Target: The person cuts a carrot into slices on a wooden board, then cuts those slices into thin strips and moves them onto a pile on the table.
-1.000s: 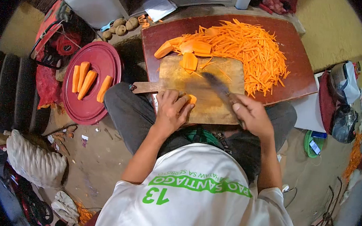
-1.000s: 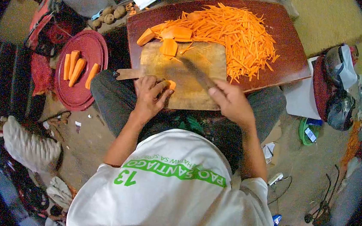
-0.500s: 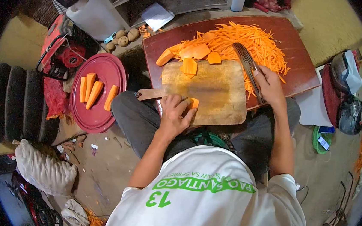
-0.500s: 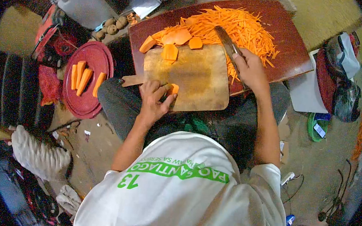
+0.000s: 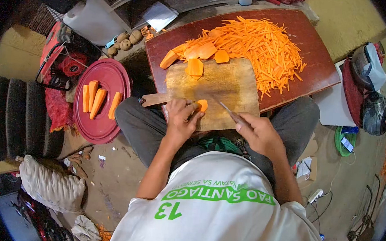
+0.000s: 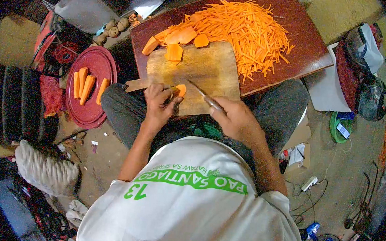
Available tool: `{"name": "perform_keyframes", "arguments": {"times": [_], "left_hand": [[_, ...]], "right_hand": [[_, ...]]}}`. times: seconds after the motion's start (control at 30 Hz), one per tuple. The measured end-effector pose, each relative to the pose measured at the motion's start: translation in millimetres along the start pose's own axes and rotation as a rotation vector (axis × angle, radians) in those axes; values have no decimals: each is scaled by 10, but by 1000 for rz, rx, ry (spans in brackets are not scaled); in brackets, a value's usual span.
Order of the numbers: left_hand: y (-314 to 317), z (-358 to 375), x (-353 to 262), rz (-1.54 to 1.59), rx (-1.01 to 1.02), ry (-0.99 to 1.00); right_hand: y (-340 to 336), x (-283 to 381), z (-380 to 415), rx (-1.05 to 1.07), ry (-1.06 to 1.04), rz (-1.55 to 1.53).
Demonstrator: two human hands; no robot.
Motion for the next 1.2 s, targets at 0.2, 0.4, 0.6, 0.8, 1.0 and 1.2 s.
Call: {"name": "perform_keyframes", "arguments": {"times": [0.2, 0.4, 0.6, 0.8, 1.0, 1.2], "left_hand": [[51, -120, -160, -65, 54, 35], [142, -96, -152, -82, 123, 72], [157, -73, -165, -89, 151, 69], [147, -76, -199, -64, 134, 94], [119, -80, -186, -44, 115, 105], [139, -76, -183, -27, 116, 111]], "right_hand": [[167, 159, 50, -13, -144, 117], [196, 224, 148, 46, -168, 266], [231, 245, 159, 115, -93, 348], [345, 268, -196, 49, -179, 292], [259, 290, -99, 101, -64, 211], [409, 246, -251, 31, -138, 212]]}}
Point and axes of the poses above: each hand's wrist, its own z-axis away from the middle knuckle, its own y-axis out of the palm, x = y × z, the point moved 10 cm from there along -z, towards the middle knuckle, and after that the axes turned 8 degrees about y, right-handed, at the moved point
